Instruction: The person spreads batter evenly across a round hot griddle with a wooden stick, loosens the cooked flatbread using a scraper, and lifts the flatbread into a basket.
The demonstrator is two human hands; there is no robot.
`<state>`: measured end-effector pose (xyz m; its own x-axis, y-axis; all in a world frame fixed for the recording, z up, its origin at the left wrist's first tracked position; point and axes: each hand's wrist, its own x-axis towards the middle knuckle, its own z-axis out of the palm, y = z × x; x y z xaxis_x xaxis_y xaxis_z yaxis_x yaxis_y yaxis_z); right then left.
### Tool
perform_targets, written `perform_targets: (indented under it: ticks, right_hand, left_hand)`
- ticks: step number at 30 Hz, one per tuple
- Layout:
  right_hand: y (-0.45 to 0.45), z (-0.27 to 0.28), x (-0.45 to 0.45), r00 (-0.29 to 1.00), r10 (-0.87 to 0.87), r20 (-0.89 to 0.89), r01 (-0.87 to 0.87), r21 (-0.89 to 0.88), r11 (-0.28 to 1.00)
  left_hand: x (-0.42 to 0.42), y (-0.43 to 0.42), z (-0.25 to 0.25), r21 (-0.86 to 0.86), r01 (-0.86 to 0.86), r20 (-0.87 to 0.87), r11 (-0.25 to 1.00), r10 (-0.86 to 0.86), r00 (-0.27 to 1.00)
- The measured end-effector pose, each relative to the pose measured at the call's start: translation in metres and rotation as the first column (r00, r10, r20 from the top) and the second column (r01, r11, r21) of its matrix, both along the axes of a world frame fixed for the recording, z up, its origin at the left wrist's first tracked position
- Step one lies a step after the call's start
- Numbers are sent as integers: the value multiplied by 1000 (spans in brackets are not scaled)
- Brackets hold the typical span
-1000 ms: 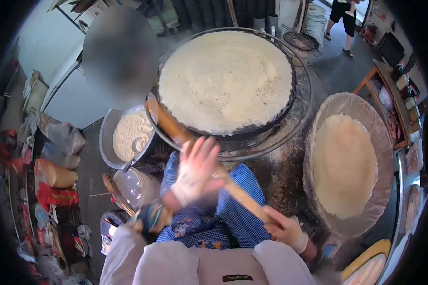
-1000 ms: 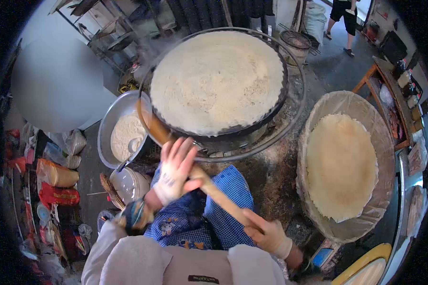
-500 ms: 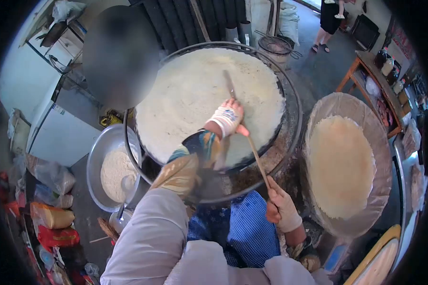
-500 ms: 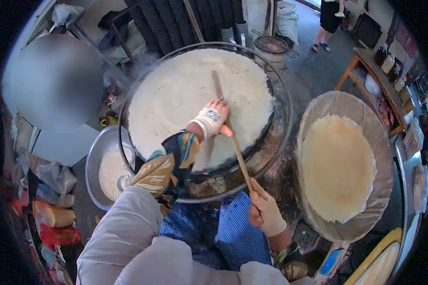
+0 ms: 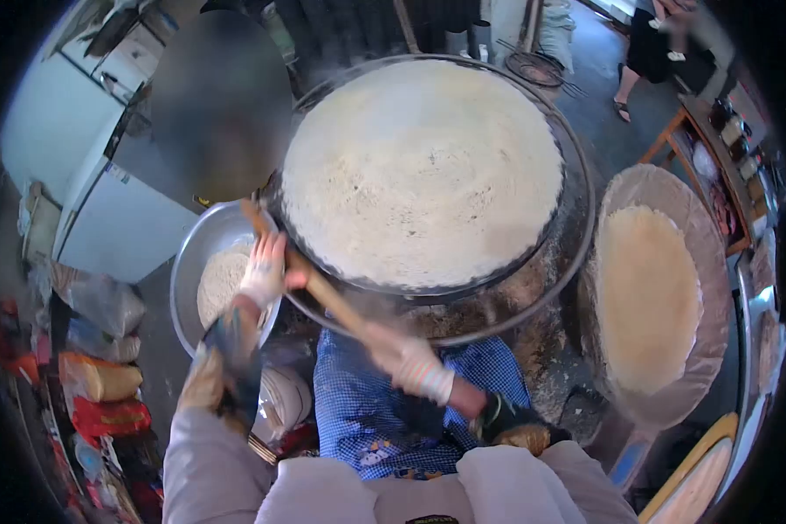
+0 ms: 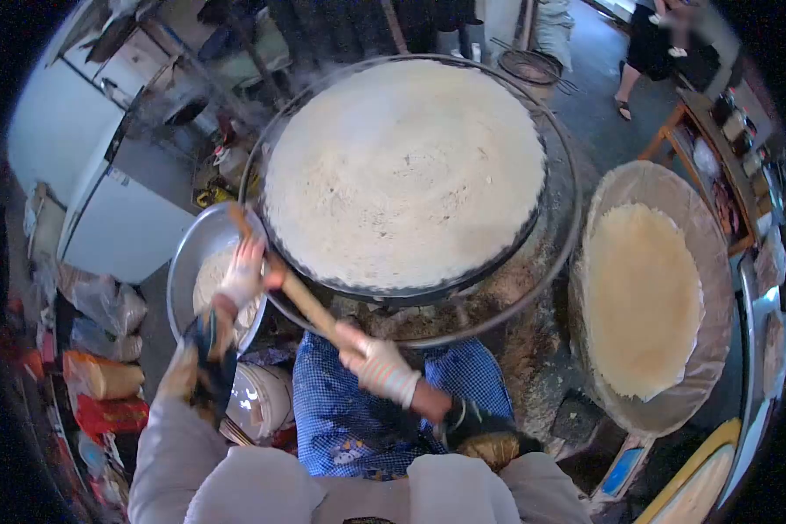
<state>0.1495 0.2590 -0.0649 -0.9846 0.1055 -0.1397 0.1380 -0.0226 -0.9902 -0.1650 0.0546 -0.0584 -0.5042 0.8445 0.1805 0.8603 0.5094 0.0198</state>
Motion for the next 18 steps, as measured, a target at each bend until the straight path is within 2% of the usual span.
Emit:
perform_targets:
  ticks: [1, 3, 6, 7, 8, 9, 11, 12, 14, 15, 16, 17, 18]
  right_hand:
    - [-7, 22, 17, 971, 90, 221, -69, -103, 992]
    - [-13, 16, 72, 990, 22, 141, -40, 126, 991]
    - [-2, 8, 170, 929, -273, 251, 255, 103, 961]
    - [3, 6, 198, 871, -381, 310, 371, 92, 924]
    - [2, 6, 224, 784, -546, 294, 550, 78, 832]
    - [5, 12, 240, 666, -693, 277, 708, 60, 704]
    - [9, 41, 237, 518, -698, 494, 810, -21, 586]
    - [16, 49, 230, 446, -674, 589, 853, -52, 519]
    - [40, 51, 214, 623, -590, 513, 781, -378, 497]
    - [48, 50, 203, 699, -550, 458, 710, -536, 456]
    - [57, 40, 190, 771, -505, 388, 627, -604, 492]
    - [68, 37, 171, 812, -449, 373, 568, -680, 463]
    - [80, 39, 151, 848, -395, 354, 510, -746, 427]
  left_hand:
    - [15, -27, -13, -13, 3, -38, 1000, -4, 999]
    - [64, -17, -10, 63, 18, -45, 998, -15, 999]
    - [143, 111, 55, 74, 169, 94, 983, -175, 980]
    - [156, 159, 53, 132, 284, 147, 950, -302, 942]
    - [176, 207, 64, 245, 379, 149, 892, -421, 895]
    - [193, 252, 70, 244, 480, 205, 843, -528, 824]
    - [221, 328, 21, 183, 598, 234, 780, -625, 744]
    - [219, 349, 5, 142, 617, 196, 774, -633, 749]
    - [207, 380, -11, 45, 642, 124, 765, -642, 757]
    - [190, 387, 2, -41, 623, 144, 781, -613, 777]
    - [168, 389, 21, -130, 607, 174, 784, -584, 793]
    - [143, 389, 35, -218, 588, 201, 779, -554, 808]
    - [120, 383, 40, -203, 560, 147, 803, -541, 828]
